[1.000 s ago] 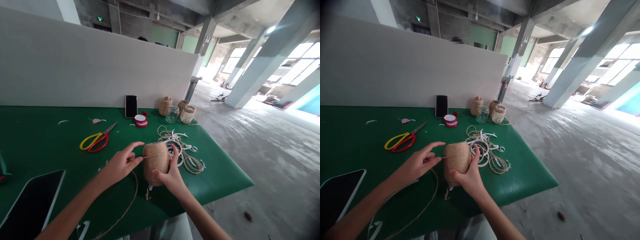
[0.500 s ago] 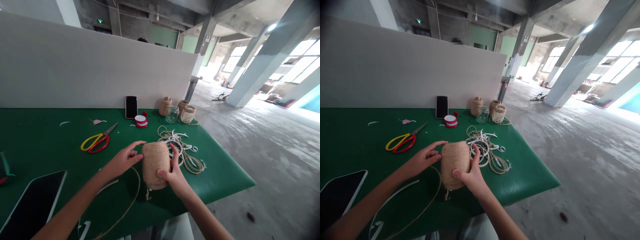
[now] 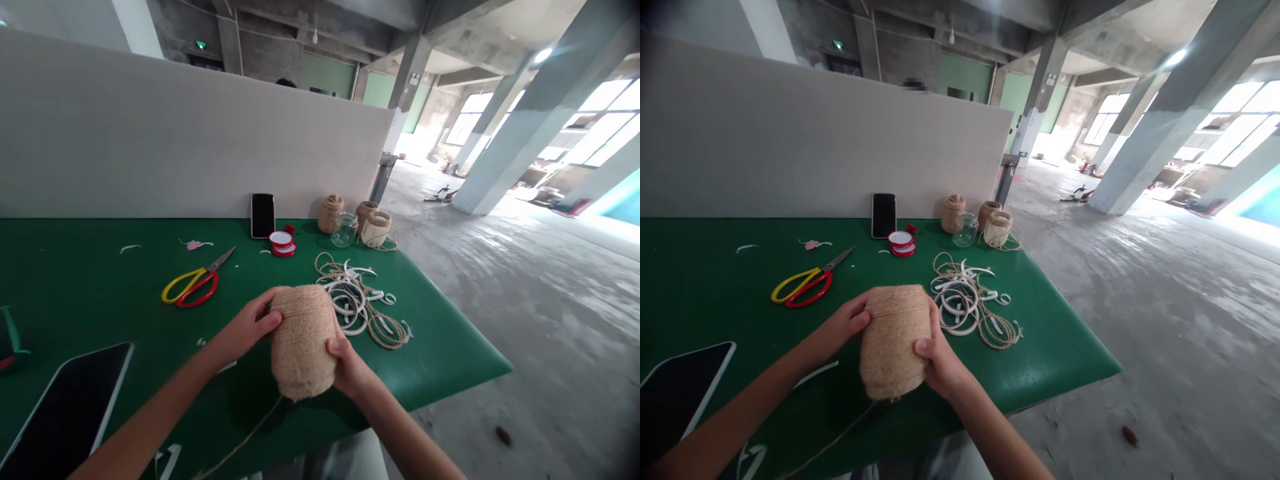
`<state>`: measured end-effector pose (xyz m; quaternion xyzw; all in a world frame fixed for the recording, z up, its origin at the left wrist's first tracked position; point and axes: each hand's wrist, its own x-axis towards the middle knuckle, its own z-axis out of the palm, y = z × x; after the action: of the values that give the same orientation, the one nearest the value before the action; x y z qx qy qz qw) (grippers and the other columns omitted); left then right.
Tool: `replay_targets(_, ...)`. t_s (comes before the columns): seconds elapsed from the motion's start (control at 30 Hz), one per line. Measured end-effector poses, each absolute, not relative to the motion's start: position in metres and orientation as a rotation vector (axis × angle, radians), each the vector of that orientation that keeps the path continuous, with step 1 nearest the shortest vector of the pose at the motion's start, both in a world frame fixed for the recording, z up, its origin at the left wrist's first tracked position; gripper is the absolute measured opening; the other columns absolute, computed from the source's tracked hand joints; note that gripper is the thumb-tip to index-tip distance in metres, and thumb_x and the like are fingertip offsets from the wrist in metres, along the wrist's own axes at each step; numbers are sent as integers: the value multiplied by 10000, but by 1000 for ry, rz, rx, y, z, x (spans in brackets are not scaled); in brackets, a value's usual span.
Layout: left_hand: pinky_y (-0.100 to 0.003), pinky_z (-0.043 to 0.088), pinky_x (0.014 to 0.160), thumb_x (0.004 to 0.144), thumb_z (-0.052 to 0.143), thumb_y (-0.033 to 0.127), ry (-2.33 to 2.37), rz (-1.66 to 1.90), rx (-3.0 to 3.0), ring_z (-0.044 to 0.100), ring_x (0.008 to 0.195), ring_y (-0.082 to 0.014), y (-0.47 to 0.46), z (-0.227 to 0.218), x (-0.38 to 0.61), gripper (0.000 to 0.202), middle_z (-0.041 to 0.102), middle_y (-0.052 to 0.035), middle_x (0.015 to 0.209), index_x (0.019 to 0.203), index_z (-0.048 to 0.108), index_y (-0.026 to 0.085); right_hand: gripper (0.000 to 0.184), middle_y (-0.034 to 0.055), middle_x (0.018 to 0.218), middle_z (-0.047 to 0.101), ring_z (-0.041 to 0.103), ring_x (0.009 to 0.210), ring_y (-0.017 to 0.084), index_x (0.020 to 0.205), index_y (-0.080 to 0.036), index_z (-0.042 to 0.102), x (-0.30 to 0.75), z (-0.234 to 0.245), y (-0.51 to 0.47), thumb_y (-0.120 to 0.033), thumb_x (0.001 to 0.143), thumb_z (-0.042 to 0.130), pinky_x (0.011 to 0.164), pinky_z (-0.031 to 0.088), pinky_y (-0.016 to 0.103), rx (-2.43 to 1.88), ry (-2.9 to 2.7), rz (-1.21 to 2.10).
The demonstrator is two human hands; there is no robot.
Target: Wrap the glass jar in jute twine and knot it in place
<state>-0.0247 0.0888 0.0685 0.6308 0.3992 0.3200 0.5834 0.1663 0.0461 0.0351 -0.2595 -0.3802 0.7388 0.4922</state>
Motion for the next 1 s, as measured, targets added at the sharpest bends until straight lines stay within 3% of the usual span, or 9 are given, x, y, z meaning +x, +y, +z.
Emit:
replay_targets(0.23, -276, 483, 597, 759, 536, 537, 1059, 832, 1235, 575, 806, -208, 84, 64, -21, 572, 598, -74, 924, 1205, 483, 183, 870, 66, 1236, 496, 534, 1058, 282, 1344, -305, 214, 161, 39, 53, -472, 602, 636, 832, 464, 424, -699, -880, 1809)
replay_targets(0.47, -232, 464, 542, 745, 580, 523, 1107, 826, 1009, 564, 724, -145, 88, 57, -25, 539, 569, -20, 860, 1170, 493, 203, 588, 67, 1176, 522, 536, 1050, 236, 1217, -231, 365, 157, 29, 62, -359, 695, 604, 858, 455, 373, -763, -792, 1902)
replay_targets(0.63, -267, 480, 540, 726, 591, 522, 1180, 843, 1131, 587, 747, -186, 91, 56, -26, 565, 590, -42, 881, 1168, 468, 193, 746, 26, 1328, 377, 486, 1130, 227, 1337, -364, 192, 161, 31, 64, -298, 706, 586, 889, 435, 387, -886, -818, 1698)
replay_targets(0.73, -268, 469, 551, 729, 584, 512, 1249, 808, 1356, 581, 714, -190, 89, 53, -22, 571, 582, -20, 771, 1173, 451, 179, 840, 48, 1376, 316, 435, 1197, 228, 1366, -330, 144, 165, 34, 65, -310, 680, 629, 992, 347, 405, -877, -1021, 1587)
replay_targets(0.87, -240, 423, 561, 727, 590, 495, 1345, 824, 1583, 556, 640, -161, 80, 54, -13, 559, 554, 24, 662, 1170, 450, 184, 1093, 84, 1353, 334, 418, 1218, 231, 1383, -304, 41, 165, 36, 65, -262, 576, 777, 1039, 292, 408, -917, -1255, 1458)
replay_targets(1.0, -218, 384, 528, 758, 573, 444, 1257, 838, 1571, 519, 585, -137, 72, 65, -12, 653, 521, 50, 637, 1303, 287, 224, 1124, 86, 1324, 379, 470, 1174, 244, 1376, -341, -1, 165, 37, 67, -277, 576, 786, 1005, 338, 448, -892, -1166, 1463)
